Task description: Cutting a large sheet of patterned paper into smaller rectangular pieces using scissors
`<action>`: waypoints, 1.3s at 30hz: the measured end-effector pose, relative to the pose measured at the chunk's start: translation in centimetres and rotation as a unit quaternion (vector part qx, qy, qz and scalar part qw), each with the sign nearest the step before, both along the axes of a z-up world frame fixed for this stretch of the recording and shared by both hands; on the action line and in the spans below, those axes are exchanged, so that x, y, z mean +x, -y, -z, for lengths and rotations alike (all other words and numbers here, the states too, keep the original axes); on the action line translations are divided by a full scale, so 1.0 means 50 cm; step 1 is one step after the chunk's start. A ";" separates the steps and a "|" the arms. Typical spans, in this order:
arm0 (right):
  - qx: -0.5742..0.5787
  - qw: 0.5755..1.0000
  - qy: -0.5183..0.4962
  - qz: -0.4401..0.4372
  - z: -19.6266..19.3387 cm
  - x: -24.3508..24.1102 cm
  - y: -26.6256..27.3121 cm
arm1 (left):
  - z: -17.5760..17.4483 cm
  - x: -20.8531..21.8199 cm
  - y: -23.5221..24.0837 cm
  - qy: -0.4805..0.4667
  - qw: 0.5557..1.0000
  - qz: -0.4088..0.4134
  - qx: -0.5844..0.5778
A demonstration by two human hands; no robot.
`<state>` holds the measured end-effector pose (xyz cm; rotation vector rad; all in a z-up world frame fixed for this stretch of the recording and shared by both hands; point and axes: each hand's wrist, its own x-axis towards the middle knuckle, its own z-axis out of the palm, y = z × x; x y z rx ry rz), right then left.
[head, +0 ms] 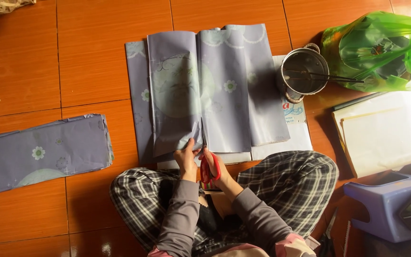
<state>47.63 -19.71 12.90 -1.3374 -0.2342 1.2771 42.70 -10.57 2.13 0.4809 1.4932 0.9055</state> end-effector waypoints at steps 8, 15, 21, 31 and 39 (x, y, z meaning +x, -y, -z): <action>0.004 0.988 -0.153 -0.020 -0.084 0.044 0.012 | -0.049 -0.050 -0.030 0.028 0.999 0.025 -0.019; 0.020 0.991 -0.135 -0.004 0.054 0.032 -0.077 | -0.100 -0.075 -0.017 0.039 0.997 0.036 -0.056; 0.021 0.996 -0.021 0.082 0.043 0.009 -0.107 | -0.094 -0.082 -0.029 0.035 0.997 0.011 -0.063; -0.019 0.999 -0.012 0.034 0.245 0.102 -0.201 | -0.084 -0.089 -0.026 0.058 0.996 0.016 -0.072; -0.081 0.992 0.083 -0.046 -0.003 0.124 -0.240 | -0.119 -0.104 -0.024 0.071 0.994 0.026 -0.075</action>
